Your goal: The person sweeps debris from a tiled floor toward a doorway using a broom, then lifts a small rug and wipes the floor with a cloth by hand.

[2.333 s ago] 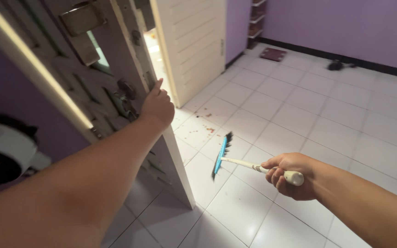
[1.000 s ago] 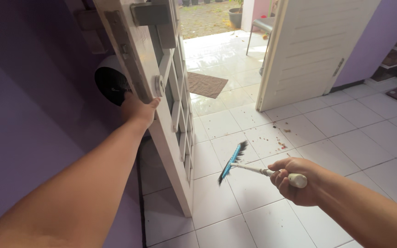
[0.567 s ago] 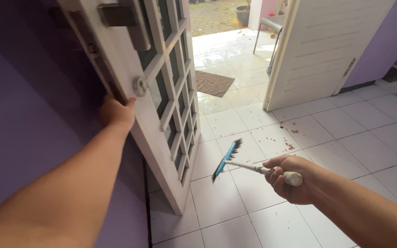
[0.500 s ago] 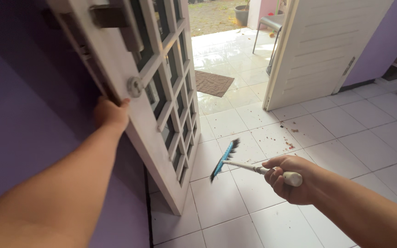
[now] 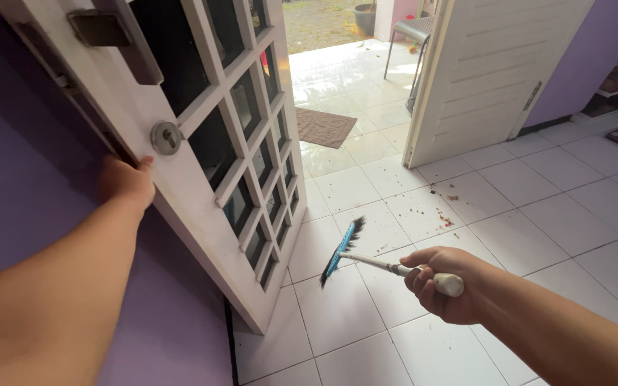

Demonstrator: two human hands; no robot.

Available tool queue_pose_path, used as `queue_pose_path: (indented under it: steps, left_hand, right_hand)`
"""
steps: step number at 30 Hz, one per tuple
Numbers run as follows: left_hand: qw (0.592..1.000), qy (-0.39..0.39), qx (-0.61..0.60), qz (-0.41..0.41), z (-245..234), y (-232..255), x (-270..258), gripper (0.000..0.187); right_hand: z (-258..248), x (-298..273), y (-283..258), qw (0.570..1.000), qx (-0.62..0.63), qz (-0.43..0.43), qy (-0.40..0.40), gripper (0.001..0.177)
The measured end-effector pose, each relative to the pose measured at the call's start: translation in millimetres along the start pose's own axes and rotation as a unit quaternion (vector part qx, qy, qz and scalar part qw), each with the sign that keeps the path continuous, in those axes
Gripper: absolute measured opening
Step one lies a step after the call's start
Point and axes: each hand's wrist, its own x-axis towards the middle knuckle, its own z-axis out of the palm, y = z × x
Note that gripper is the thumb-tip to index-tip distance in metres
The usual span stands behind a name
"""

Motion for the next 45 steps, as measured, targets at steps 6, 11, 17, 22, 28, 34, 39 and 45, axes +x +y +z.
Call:
queue_pose_path:
  steps: [6,11,17,22,28,34,39,45]
  left_hand:
    - [0.994,0.058,0.035,-0.089,26.1,-24.7,3.4,0.064]
    - [0.943,-0.175,-0.096,-0.267,95.2,-18.1,-77.5,0.070]
    - [0.845,-0.406,-0.177,-0.299,112.7,82.1,-174.0,0.059]
    - [0.822,-0.495,-0.197,-0.200,129.3,130.8,-211.2,0.048]
    - [0.811,-0.521,-0.185,-0.189,131.8,142.1,-233.0,0.040]
    - [0.811,-0.519,-0.191,-0.193,118.8,134.4,-234.0,0.039]
    - [0.813,-0.516,-0.190,-0.189,110.2,127.2,-229.0,0.039]
    - [0.807,-0.532,-0.190,-0.173,103.5,126.1,-228.9,0.041]
  right_hand:
    - [-14.9,-7.9,3.1,0.999,0.026,-0.008,0.027,0.016]
    - [-41.3,-31.9,21.7,0.994,-0.003,-0.041,0.098,0.009]
    - [-102.6,-50.1,50.9,0.980,0.019,-0.064,0.190,0.016]
    - [-164.3,-47.4,88.5,0.954,0.040,-0.045,0.293,0.012]
    - [-218.1,-28.6,133.1,0.925,0.085,0.041,0.369,0.013]
    - [-202.9,-1.1,139.3,0.910,0.257,0.135,0.297,0.029]
    - [-173.5,29.0,109.6,0.970,0.201,0.101,0.094,0.027]
    - [-221.1,59.6,68.7,0.950,0.310,-0.028,0.032,0.018]
